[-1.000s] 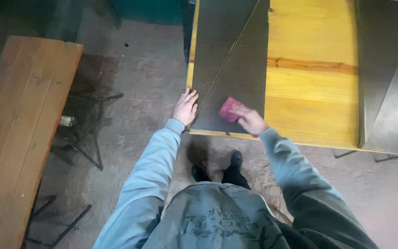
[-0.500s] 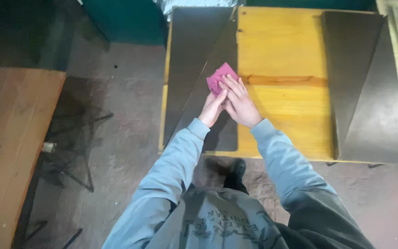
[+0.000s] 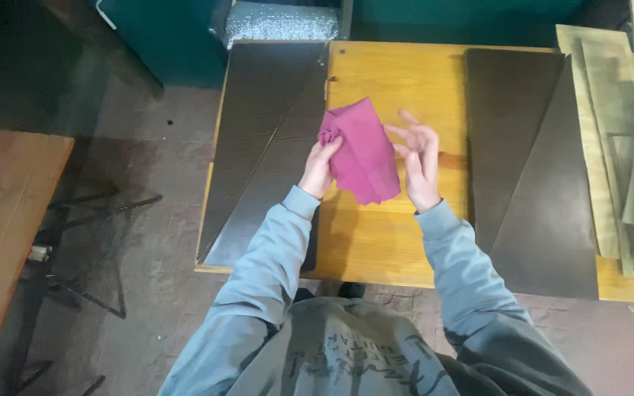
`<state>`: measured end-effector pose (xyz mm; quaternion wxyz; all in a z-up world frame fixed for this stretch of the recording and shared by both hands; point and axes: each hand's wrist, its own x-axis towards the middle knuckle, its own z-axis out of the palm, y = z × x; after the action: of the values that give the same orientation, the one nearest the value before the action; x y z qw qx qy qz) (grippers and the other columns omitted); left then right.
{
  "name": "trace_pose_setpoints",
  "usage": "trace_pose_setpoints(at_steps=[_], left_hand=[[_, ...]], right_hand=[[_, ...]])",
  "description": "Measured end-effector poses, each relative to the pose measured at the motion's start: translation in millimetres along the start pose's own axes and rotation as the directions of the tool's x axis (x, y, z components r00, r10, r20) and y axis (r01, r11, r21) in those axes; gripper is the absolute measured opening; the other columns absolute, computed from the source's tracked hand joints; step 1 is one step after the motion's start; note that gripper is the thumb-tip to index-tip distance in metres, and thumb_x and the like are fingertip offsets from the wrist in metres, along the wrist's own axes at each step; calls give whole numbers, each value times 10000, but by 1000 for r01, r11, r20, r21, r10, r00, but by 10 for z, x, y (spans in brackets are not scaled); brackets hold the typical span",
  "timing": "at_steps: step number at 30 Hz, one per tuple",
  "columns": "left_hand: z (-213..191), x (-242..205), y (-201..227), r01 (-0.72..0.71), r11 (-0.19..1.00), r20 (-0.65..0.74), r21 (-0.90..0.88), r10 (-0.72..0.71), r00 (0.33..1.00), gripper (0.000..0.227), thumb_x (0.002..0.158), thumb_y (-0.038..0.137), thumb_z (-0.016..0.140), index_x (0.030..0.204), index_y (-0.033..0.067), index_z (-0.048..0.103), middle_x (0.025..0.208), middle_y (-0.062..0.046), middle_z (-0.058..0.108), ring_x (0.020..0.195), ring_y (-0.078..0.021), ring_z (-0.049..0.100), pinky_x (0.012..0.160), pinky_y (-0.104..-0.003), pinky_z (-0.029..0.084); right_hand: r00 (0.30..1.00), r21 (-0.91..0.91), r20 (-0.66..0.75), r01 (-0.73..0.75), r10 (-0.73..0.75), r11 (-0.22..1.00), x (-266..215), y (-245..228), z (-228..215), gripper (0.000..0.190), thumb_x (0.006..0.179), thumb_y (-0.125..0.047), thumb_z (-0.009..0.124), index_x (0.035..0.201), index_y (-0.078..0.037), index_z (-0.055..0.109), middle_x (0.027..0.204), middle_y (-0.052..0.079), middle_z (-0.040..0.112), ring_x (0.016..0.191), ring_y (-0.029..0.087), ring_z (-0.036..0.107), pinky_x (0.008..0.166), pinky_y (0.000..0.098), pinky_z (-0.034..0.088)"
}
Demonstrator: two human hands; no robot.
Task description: The person wipes the surface of several dark rectangular panels with a pink cloth. They handle the panels one at a time, wiping each surface thoroughly before moving to the next.
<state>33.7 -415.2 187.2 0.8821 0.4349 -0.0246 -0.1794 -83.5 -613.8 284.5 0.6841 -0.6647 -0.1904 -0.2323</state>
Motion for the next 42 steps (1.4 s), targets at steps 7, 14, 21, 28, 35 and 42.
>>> trace_pose_setpoints(at_steps=[7,14,21,28,35,42], left_hand=[[1142,-561,770,181,983,-108,-35,-184,977,791,1169,568,758,1749,70,553,1729,-145,550,1659,-297,484,1414,-505,366],[946,-401,836,69,884,152,463,-156,976,805,1202,569,693,1798,62,508,1820,-233,526,1669,-365,532,1338,-529,490],[685,-129,296,-321,843,322,431,189,928,823,1071,195,960,1777,99,549,1706,-201,661,1610,-319,579,1365,-553,462],[723,-110,397,-375,761,236,530,292,927,737,1002,202,1006,1661,173,678,1500,-174,812,1458,-329,734,1252,-557,576],[908,-32,176,-343,867,244,361,268,932,714,1008,109,1000,1646,199,691,1381,-100,851,1267,-199,791,1125,-448,665],[1498,114,-381,-322,861,341,393,189,921,726,1018,152,1011,1654,199,664,1342,-101,863,1204,-187,816,1066,-434,706]], right_hand=[[863,-146,-6,-500,505,854,-170,399,-201,590,1153,-373,816,1647,-120,616,1571,146,722,1486,278,693,1232,527,542],[882,-94,-282,-418,379,904,-111,247,-151,200,1128,-166,869,1317,-156,804,1159,-32,803,1086,80,708,985,329,594],[918,-114,-238,-350,316,930,0,105,-76,333,1157,-125,826,1466,-128,702,1315,19,784,1232,122,691,1105,410,598],[930,-96,-150,-351,335,931,49,82,-233,405,1097,-97,895,1447,-136,694,1248,25,815,1163,133,742,1091,410,610],[928,-124,-193,-345,318,930,-38,53,-451,332,1143,-106,846,1420,-111,664,1152,27,810,1106,111,752,1014,363,624],[907,-183,-330,-334,262,925,-323,-218,-1136,273,1161,-99,830,1396,-110,692,1088,42,823,1049,117,762,959,372,628]])
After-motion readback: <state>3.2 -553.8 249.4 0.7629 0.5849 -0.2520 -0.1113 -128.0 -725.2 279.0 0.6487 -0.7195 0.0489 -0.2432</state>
